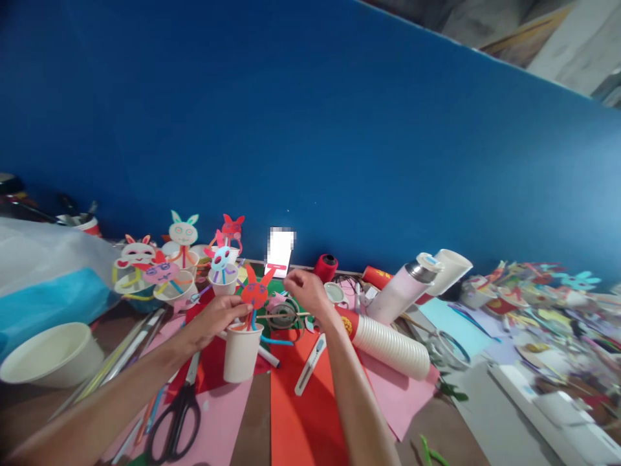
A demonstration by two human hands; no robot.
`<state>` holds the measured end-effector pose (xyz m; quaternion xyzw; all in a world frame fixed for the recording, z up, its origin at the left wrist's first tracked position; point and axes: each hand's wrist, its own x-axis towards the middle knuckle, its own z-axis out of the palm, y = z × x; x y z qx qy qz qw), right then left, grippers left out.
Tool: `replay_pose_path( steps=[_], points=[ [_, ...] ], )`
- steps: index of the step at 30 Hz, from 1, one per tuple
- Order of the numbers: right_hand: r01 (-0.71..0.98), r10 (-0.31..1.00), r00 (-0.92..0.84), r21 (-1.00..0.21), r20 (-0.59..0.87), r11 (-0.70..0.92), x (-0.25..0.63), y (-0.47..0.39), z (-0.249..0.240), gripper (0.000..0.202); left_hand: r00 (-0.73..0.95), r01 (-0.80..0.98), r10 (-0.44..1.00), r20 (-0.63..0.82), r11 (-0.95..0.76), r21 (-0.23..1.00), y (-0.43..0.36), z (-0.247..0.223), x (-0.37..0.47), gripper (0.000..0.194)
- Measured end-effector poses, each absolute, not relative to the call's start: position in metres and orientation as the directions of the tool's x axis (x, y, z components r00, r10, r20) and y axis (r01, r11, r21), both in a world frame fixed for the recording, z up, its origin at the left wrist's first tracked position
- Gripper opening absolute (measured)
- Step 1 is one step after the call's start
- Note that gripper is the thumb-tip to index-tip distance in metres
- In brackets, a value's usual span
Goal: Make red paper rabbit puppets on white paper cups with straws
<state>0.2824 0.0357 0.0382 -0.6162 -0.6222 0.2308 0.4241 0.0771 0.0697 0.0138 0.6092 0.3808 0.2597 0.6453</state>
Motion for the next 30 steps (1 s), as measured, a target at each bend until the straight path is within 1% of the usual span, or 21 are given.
replay_pose_path(
  steps=[2,5,7,10,13,15,19,22,24,28,30],
  points=[
    [0.724,0.991,-0.021,-0.682,0.135,0.108,0.289,0.036,0.030,0.009,0.553,0.158,0.811,-0.189,0.121,0.980,0.072,0.013,0.076,0.023],
    [0.823,0.986,-0.166,-0.548,0.014,0.146,0.290,0.036,0.022,0.009,0.527,0.180,0.820,-0.222,0.148,0.972,0.075,0.011,0.074,0.022],
    [0.854,0.975,-0.224,-0.480,0.008,0.200,0.287,0.036,0.020,0.012,0.528,0.162,0.817,-0.234,0.173,0.971,0.077,0.012,0.073,0.021],
    [0.887,0.966,-0.255,-0.387,0.042,0.250,0.284,0.036,0.018,0.016,0.528,0.137,0.817,-0.233,0.189,0.972,0.078,0.014,0.072,0.020],
    [0.915,0.966,-0.253,-0.311,0.055,0.257,0.281,0.037,0.013,0.020,0.515,0.137,0.828,-0.222,0.176,0.975,0.079,0.015,0.070,0.020],
    [0.929,0.968,-0.244,-0.271,0.058,0.251,0.280,0.038,0.010,0.018,0.516,0.139,0.832,-0.203,0.152,0.979,0.079,0.014,0.069,0.021],
    [0.944,0.972,-0.227,-0.231,0.062,0.235,0.278,0.040,0.007,0.014,0.534,0.133,0.827,-0.177,0.125,0.983,0.080,0.012,0.069,0.024],
    [0.961,0.984,-0.150,-0.218,0.102,0.169,0.277,0.042,0.007,0.020,0.523,0.132,0.833,-0.183,0.133,0.982,0.081,0.010,0.069,0.023],
    [0.970,0.989,-0.087,-0.216,0.123,0.112,0.277,0.043,0.007,0.019,0.506,0.146,0.840,-0.195,0.139,0.979,0.082,0.008,0.070,0.024],
    [0.967,0.994,-0.015,-0.251,0.111,0.043,0.277,0.046,0.005,0.012,0.505,0.137,0.841,-0.194,0.144,0.980,0.083,0.007,0.070,0.025],
    [0.957,0.990,-0.001,-0.288,0.144,0.043,0.275,0.046,0.007,0.012,0.493,0.124,0.850,-0.184,0.140,0.982,0.082,0.009,0.071,0.024]
  ],
)
